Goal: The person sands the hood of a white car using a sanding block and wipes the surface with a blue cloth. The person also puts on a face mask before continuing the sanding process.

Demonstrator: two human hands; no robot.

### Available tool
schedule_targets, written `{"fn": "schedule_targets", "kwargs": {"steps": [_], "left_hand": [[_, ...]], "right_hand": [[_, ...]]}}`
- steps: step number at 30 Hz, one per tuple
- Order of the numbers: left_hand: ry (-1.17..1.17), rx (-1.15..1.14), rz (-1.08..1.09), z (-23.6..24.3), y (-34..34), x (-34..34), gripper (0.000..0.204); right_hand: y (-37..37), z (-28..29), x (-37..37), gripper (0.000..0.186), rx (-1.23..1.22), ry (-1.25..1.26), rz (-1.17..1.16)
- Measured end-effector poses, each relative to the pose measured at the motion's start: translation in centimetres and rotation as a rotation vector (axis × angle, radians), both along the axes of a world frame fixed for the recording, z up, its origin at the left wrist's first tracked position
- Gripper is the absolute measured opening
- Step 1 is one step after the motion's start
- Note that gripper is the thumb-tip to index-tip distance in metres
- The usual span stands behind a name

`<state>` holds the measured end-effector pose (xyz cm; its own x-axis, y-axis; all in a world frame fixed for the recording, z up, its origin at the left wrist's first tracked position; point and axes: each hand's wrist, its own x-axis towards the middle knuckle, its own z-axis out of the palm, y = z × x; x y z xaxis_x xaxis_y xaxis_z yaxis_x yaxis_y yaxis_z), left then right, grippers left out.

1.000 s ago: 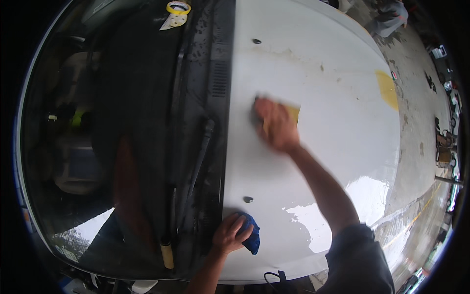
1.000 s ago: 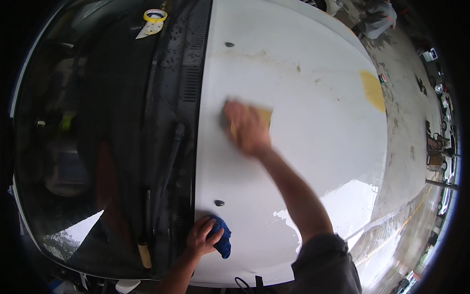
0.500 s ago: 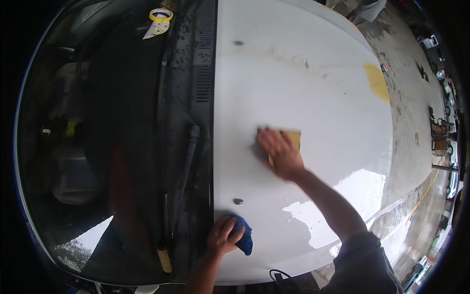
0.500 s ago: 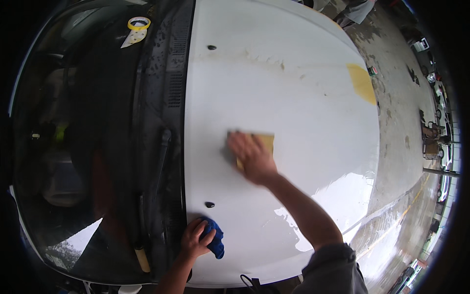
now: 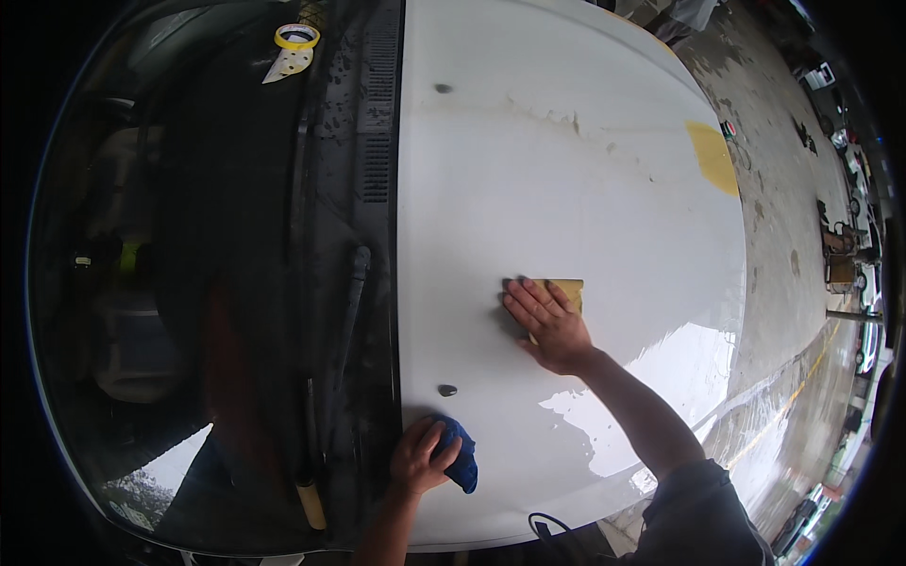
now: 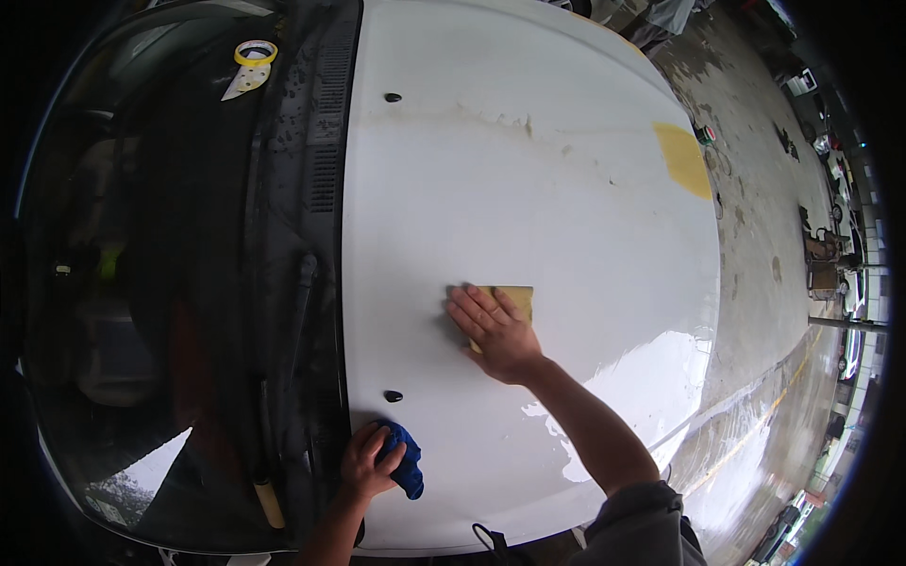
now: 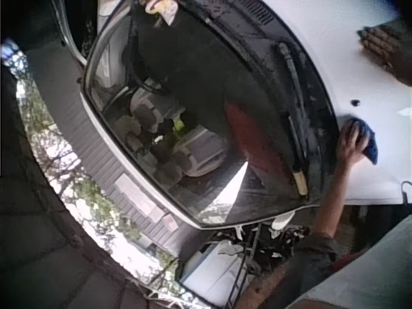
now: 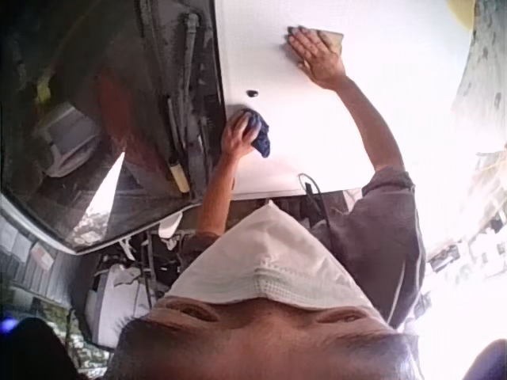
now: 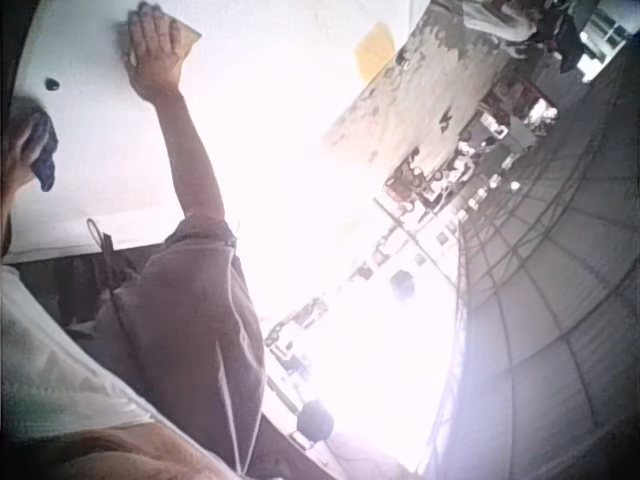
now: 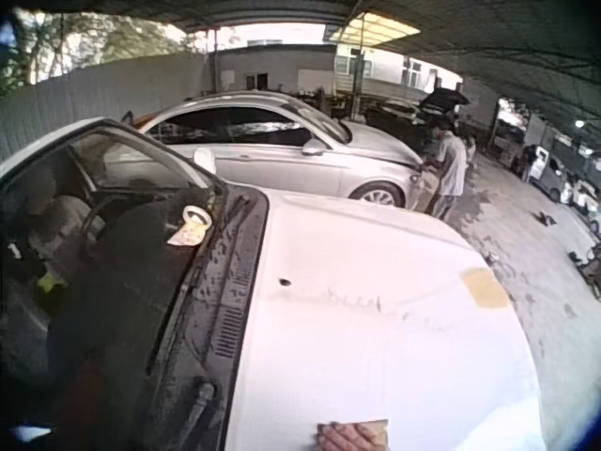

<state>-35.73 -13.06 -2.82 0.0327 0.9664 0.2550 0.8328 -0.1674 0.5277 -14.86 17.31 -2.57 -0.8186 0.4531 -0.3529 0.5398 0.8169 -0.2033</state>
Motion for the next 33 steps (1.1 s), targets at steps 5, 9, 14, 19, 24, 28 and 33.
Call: {"fn": "schedule_targets", "kwargs": {"steps": [5, 9, 14, 19, 24, 28, 33], "left_hand": [[0.025, 0.040, -0.013, -0.1, 1.4, 0.3, 0.057], [0.053, 0.043, -0.054, -0.1, 2.0, 0.6, 0.060], [0.017, -0.003, -0.001, 0.3, 0.3, 0.1, 0.059], [0.005, 0.018, -0.030, -0.3, 0.8, 0.3, 0.060], [0.020, -0.023, -0.060, -0.2, 0.6, 0.1, 0.062], [0.055, 0.010, -0.004, 0.2, -0.1, 0.1, 0.062], [0.061, 0.009, -0.041, -0.3, 0.8, 0.5, 0.060]], "right_hand": [[18.3, -2.6, 0.7, 0.062, 0.238, 0.352, -0.339], [20.5, -3.0, 1.5, 0.059, 0.275, 0.429, -0.464], [0.3, -0.8, 4.8, 0.079, 0.072, 0.067, -0.085], [17.7, -2.7, 5.9, 0.062, 0.221, 0.305, -0.387], [20.1, -4.1, 5.7, 0.065, 0.306, 0.271, -0.492], [1.9, -0.1, 8.0, 0.079, 0.134, 0.073, -0.152], [19.0, -2.0, 9.5, 0.061, 0.210, 0.357, -0.472]]}}
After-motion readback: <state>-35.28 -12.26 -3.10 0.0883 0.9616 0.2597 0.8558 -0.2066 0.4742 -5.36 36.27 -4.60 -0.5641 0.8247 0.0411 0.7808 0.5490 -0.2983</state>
